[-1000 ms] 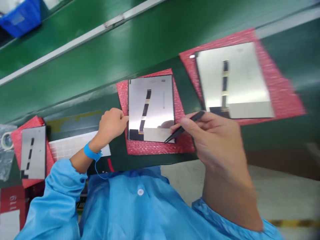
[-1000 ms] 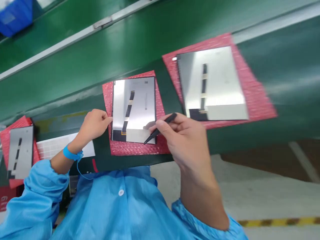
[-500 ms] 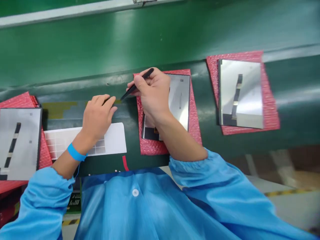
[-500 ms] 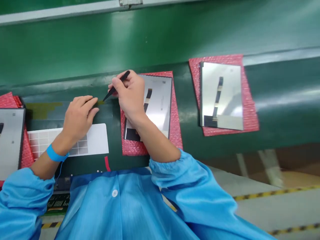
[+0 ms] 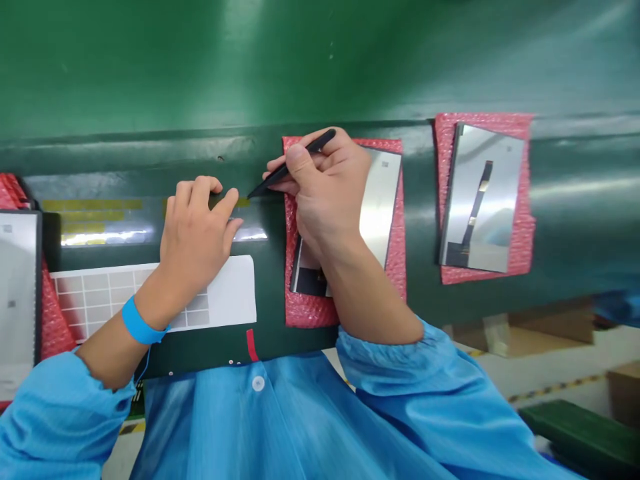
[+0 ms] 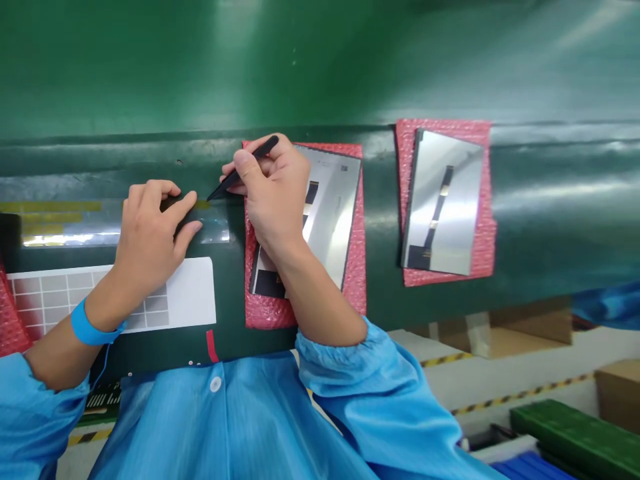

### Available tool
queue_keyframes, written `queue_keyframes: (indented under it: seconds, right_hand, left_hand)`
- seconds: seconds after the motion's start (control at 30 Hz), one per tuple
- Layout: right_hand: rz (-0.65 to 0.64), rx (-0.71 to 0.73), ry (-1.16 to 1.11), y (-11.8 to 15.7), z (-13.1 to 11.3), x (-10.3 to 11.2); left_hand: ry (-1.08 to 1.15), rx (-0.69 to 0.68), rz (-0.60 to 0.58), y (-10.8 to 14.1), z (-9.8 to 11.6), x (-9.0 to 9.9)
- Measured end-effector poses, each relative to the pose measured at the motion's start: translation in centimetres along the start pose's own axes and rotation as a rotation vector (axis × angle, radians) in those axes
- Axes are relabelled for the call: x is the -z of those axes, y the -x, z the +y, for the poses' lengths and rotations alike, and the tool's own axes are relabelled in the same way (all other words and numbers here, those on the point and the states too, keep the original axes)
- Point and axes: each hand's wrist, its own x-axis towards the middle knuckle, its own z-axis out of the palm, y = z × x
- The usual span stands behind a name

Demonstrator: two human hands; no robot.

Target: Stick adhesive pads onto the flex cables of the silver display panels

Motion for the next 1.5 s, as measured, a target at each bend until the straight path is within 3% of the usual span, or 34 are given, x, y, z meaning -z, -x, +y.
queue_keyframes:
  seconds: [0.23, 0.5, 0.6, 0.7, 0.77, 0.87, 0.97, 1.07, 1.23, 1.5]
  right_hand:
    - [-0.060, -0.112, 0.043, -0.6, -1.1, -0.1]
    - [-0.060, -0.091, -0.026, -1.1, -1.0, -0.9]
    - [-0.052, -0.093, -0.135, -0.7, -2.2, 0.8]
    - [0.011, -0.082, -0.126, 1.1, -4.1, 4.3]
    - [0.078, -0.090, -0.066, 3.2, -5.4, 6.9]
    - [0.186, -0.152, 0.004, 6.6, -6.3, 9.7]
    - [0.256, -0.188, 0.035, 8.9, -6.0, 10.6]
    - [0.274, -0.163, 0.031, 9.7, -5.4, 10.6]
    - [0.260, -0.216, 0.110, 9.6, -5.2, 11.0]
    - [0.279, -0.223, 0.116, 9.6, -6.0, 11.3]
  left_hand:
    - [0.023, -0.003, 0.019, -0.2, -0.2, 0.0]
    - [0.092, -0.002, 0.051, -0.4, -0.7, -0.2]
    - [0.104, -0.020, 0.070, -0.7, -1.4, -0.3]
    - [0.090, -0.052, 0.129, -0.5, -1.5, 0.2]
    - [0.058, -0.095, 0.183, 0.2, -0.5, 0.9]
    - [0.063, -0.216, 0.213, 2.2, 3.1, 1.8]
    - [0.156, -0.325, 0.161, 3.8, 7.5, 1.5]
    - [0.200, -0.333, 0.140, 4.3, 10.3, -0.3]
    - [0.200, -0.287, 0.103, 4.0, 10.8, -2.7]
    - [0.172, -0.273, 0.083, 4.1, 10.8, -2.7]
